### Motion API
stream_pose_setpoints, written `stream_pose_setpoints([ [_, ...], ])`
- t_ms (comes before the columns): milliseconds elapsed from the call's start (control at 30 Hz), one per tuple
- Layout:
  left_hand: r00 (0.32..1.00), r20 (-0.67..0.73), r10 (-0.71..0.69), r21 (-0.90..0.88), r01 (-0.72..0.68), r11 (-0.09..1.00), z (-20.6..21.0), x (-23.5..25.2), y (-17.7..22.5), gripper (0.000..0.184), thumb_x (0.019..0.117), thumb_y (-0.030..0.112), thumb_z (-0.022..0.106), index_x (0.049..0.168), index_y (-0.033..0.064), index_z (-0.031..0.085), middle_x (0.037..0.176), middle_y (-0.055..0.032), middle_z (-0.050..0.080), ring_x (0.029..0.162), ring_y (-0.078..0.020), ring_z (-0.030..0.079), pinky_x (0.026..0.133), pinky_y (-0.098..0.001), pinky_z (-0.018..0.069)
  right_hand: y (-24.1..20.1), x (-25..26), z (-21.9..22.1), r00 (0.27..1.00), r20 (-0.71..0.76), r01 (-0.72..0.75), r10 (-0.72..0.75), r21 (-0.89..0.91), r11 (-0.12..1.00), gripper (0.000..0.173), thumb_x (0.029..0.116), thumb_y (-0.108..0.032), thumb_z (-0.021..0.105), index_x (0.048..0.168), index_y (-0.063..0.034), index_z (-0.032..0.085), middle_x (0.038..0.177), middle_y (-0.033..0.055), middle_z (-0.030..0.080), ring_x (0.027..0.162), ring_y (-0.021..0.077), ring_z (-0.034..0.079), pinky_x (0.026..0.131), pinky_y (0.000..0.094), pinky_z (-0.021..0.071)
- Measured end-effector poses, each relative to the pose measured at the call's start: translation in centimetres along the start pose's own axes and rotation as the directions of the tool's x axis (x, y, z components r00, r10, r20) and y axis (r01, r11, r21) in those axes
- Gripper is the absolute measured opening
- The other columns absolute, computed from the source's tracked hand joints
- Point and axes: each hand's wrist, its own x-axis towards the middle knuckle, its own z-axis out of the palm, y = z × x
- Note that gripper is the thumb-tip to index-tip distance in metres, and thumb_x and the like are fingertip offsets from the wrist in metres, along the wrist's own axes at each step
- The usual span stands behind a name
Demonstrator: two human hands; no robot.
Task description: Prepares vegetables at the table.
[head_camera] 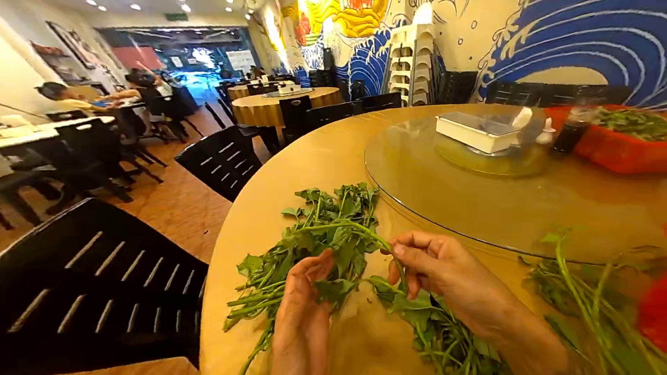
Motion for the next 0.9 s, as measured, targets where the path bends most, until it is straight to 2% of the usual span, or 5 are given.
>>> stream_pose_setpoints([
  [133,0.989,0.04,0.143,0.333,-0.148,0.931,-0.4,0.1,-0.4,0.037,0.1059,0.037,0.045,0.107,0.0095,0.07,0.121,-0.0007,0.067,0.121,-0.0127,0.059,0.1,-0.0342,0.0494,0.2,0.1,0.2,0.997,0.072,0.016,-0.013,-0.053,0.998,0.017,0.104,-0.009,0.056,0.115,-0.0021,0.066,0.085,0.0011,0.071,0.065,0.0048,0.063,0.063,0.019,0.0535],
  [233,0.993,0.097,0.068,0.329,-0.097,0.939,0.5,0.0,-0.9,0.061,0.1116,0.042,0.021,0.123,-0.0006,0.063,0.109,-0.0012,0.074,0.107,-0.0112,0.068,0.098,-0.0323,0.0534,1.1,0.0,1.3,0.988,0.139,0.114,-0.074,-0.306,0.945,0.017,0.1019,-0.012,0.059,0.114,-0.0033,0.066,0.087,-0.0029,0.071,0.069,0.0026,0.064,0.063,0.0187,0.0533],
  [367,0.998,0.063,-0.013,0.2,0.0,0.98,1.4,-0.4,-1.1,0.033,0.1071,0.018,0.045,0.123,-0.0022,0.064,0.096,-0.0047,0.074,0.092,-0.012,0.069,0.086,-0.0276,0.0554,2.7,-0.2,2.8,0.973,0.222,0.186,-0.068,-0.573,0.798,0.017,0.1008,-0.016,0.061,0.111,-0.0031,0.068,0.093,0.0033,0.073,0.077,0.0085,0.07,0.071,0.0244,0.0579],
  [600,0.997,-0.036,-0.065,0.02,0.065,0.998,1.4,-0.5,0.6,0.037,0.1105,0.011,0.028,0.127,-0.0061,0.056,0.114,-0.0135,0.075,0.095,-0.0223,0.076,0.085,-0.0344,0.0623,2.7,0.7,1.6,0.931,0.364,0.2,0.037,-0.59,0.783,0.029,0.1088,-0.01,0.039,0.124,-0.003,0.063,0.114,0.0106,0.067,0.082,0.0133,0.068,0.075,0.0297,0.0569],
  [900,0.994,-0.11,0.019,0.038,-0.015,0.999,1.6,-0.5,1.0,0.038,0.1117,0.012,0.02,0.13,-0.0029,0.05,0.106,-0.0102,0.076,0.082,-0.0198,0.077,0.075,-0.032,0.0651,4.2,0.6,2.9,0.838,0.4,0.545,-0.37,-0.597,0.589,0.029,0.0963,0.006,0.054,0.122,-0.0015,0.066,0.123,0.0133,0.069,0.112,0.0258,0.067,0.098,0.0379,0.0534],
])
